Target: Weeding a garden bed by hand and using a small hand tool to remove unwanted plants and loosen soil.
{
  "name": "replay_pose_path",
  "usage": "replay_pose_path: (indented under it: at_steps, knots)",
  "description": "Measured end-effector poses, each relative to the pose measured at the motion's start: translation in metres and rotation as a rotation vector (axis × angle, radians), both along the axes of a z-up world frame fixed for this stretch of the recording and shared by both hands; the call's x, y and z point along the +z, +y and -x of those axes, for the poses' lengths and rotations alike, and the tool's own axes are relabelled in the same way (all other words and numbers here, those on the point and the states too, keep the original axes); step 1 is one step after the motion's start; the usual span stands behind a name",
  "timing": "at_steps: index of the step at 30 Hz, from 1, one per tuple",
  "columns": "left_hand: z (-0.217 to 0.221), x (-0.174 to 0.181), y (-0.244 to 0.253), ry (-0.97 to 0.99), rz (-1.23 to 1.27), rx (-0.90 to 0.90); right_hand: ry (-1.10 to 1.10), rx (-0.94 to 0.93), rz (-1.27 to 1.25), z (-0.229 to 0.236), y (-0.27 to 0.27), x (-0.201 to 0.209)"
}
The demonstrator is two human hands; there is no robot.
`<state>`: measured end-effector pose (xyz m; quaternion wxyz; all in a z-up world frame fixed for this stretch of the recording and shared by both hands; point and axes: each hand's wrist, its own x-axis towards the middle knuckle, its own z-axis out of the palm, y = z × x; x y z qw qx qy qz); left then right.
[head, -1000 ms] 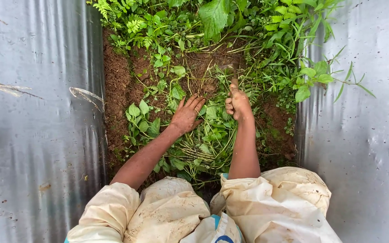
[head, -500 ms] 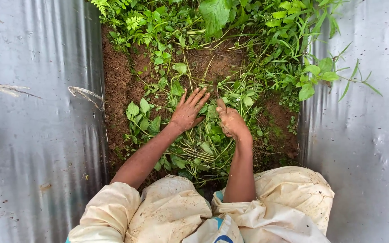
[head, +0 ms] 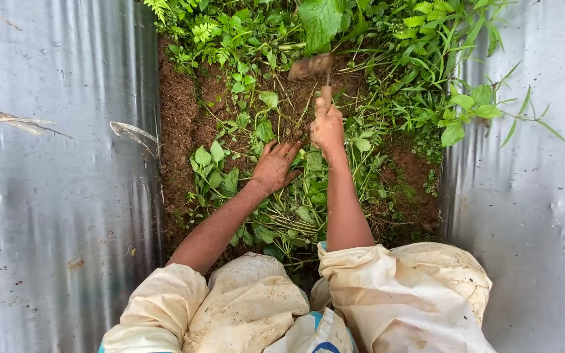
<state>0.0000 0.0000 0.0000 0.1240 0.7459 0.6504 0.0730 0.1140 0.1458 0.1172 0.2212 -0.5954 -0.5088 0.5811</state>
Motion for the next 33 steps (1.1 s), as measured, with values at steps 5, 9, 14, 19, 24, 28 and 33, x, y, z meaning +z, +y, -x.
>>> replay_pose_path:
  at_steps: [5, 9, 14, 19, 24, 28, 33]
  knots:
    - [0.001, 0.007, -0.006, 0.009, 0.005, -0.010, -0.269, 0.323, 0.105, -0.041, 0.000, -0.057]
    - [-0.001, 0.004, -0.003, 0.068, 0.013, -0.012, -0.106, 0.112, 0.028, -0.008, 0.000, 0.003]
    - [-0.001, 0.001, -0.006, 0.063, 0.009, 0.007, -0.041, 0.286, 0.208, -0.008, -0.003, -0.078]
    - [0.008, 0.040, -0.008, 0.128, -0.058, 0.123, -0.229, 0.463, 0.201, -0.047, -0.059, -0.006]
    - [0.028, 0.076, 0.014, 0.096, 0.014, 0.287, -0.410, 0.650, 0.112, -0.056, -0.062, 0.043]
    - [0.034, 0.033, 0.009, -0.082, 0.261, 0.359, -0.377, 0.510, 0.140, -0.066, -0.061, 0.008]
    - [0.010, -0.041, -0.018, 0.196, 0.084, 0.351, -0.176, 0.025, 0.035, -0.048, -0.050, 0.040]
